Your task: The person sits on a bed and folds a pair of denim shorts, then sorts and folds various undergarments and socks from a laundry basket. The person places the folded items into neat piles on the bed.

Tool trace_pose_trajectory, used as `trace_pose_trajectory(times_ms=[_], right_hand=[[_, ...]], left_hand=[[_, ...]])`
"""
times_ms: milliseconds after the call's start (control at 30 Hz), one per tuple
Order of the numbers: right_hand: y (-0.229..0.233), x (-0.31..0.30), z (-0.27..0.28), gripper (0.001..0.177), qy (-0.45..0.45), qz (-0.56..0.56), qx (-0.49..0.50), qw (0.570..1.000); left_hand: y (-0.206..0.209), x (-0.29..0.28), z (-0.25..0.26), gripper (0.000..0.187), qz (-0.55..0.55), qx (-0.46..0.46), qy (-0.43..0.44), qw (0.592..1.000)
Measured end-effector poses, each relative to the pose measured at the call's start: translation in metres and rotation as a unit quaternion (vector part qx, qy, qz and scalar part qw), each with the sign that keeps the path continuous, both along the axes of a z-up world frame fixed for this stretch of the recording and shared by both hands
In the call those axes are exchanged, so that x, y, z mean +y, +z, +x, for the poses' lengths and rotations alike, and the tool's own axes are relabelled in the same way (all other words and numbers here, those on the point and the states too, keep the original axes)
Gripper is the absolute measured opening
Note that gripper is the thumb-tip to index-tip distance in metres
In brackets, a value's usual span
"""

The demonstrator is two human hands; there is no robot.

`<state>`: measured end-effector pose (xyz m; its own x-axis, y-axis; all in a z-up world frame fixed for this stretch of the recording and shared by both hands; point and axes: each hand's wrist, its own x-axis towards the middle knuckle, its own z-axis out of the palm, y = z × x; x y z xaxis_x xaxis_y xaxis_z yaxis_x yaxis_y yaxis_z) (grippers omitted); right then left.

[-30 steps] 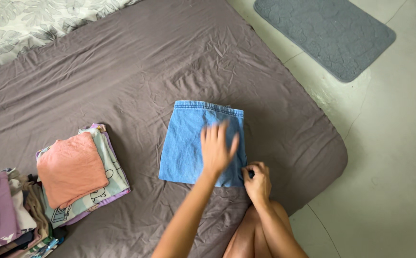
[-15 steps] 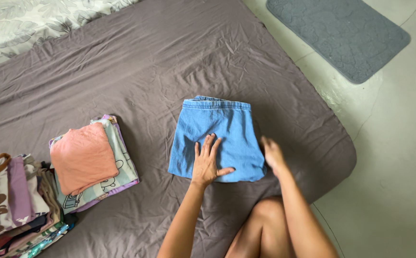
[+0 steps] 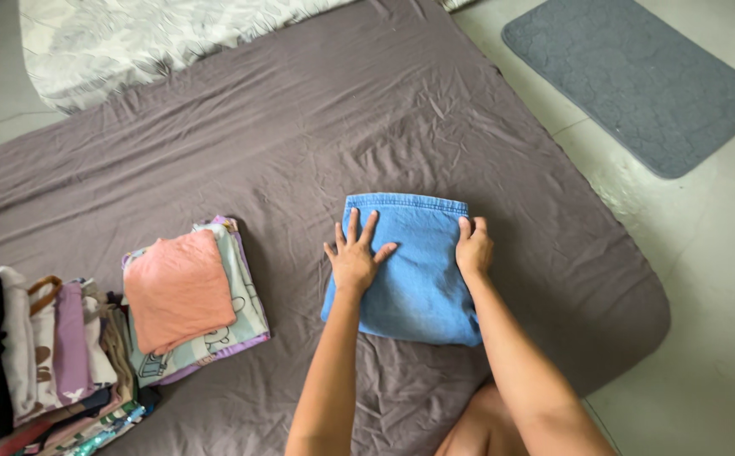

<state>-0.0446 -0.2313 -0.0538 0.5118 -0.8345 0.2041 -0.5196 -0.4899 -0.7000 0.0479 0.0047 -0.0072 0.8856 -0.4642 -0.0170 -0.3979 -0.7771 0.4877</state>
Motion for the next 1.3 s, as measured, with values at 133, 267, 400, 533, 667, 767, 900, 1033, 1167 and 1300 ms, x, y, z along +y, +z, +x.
trace_pose_trajectory(times_ms=[133, 267, 400, 533, 667, 767, 900, 1033, 1167, 1300], right_hand=[[0.039, 0.035, -0.018, 0.069, 0.1, -0.162, -0.065, 0.98], [0.037, 0.058, -0.056, 0.078, 0.306, -0.249, 0.084, 0.915], [0.011, 0.011, -0.093, 0.069, 0.255, 0.108, -0.056, 0.959], [-0.001, -0.023, -0.171, 0.027, 0.188, 0.25, 0.011, 0.95], [0.009, -0.02, -0.194, 0.024, 0.18, 0.365, 0.117, 0.906], [0.016, -0.016, -0.186, 0.024, 0.175, 0.38, 0.147, 0.896], [0.013, -0.023, -0.177, 0.021, 0.162, 0.404, 0.179, 0.882], [-0.006, -0.019, -0.178, 0.019, 0.203, 0.359, 0.109, 0.905], [-0.017, -0.014, -0.184, 0.017, 0.234, 0.349, -0.015, 0.907], [-0.011, -0.006, -0.181, 0.016, 0.231, 0.263, -0.023, 0.936]], left_hand=[[-0.009, 0.002, -0.003, 0.088, 0.011, 0.004, 0.008, 1.0], [-0.012, 0.0, -0.005, 0.087, 0.007, -0.024, 0.017, 1.0], [-0.012, -0.006, 0.003, 0.088, 0.067, -0.055, 0.033, 0.996], [-0.017, -0.012, -0.044, 0.069, 0.014, -0.207, 0.024, 0.978], [-0.018, -0.01, -0.166, 0.02, -0.036, -0.264, -0.372, 0.889], [-0.019, -0.019, -0.21, 0.024, -0.15, -0.289, -0.368, 0.871], [-0.021, -0.032, -0.208, 0.031, -0.105, -0.342, -0.362, 0.861], [-0.03, -0.034, -0.205, 0.017, -0.064, -0.297, -0.398, 0.866], [-0.044, -0.041, -0.215, 0.015, -0.054, -0.292, -0.362, 0.884], [-0.05, -0.035, -0.218, 0.015, -0.069, -0.276, -0.361, 0.888]])
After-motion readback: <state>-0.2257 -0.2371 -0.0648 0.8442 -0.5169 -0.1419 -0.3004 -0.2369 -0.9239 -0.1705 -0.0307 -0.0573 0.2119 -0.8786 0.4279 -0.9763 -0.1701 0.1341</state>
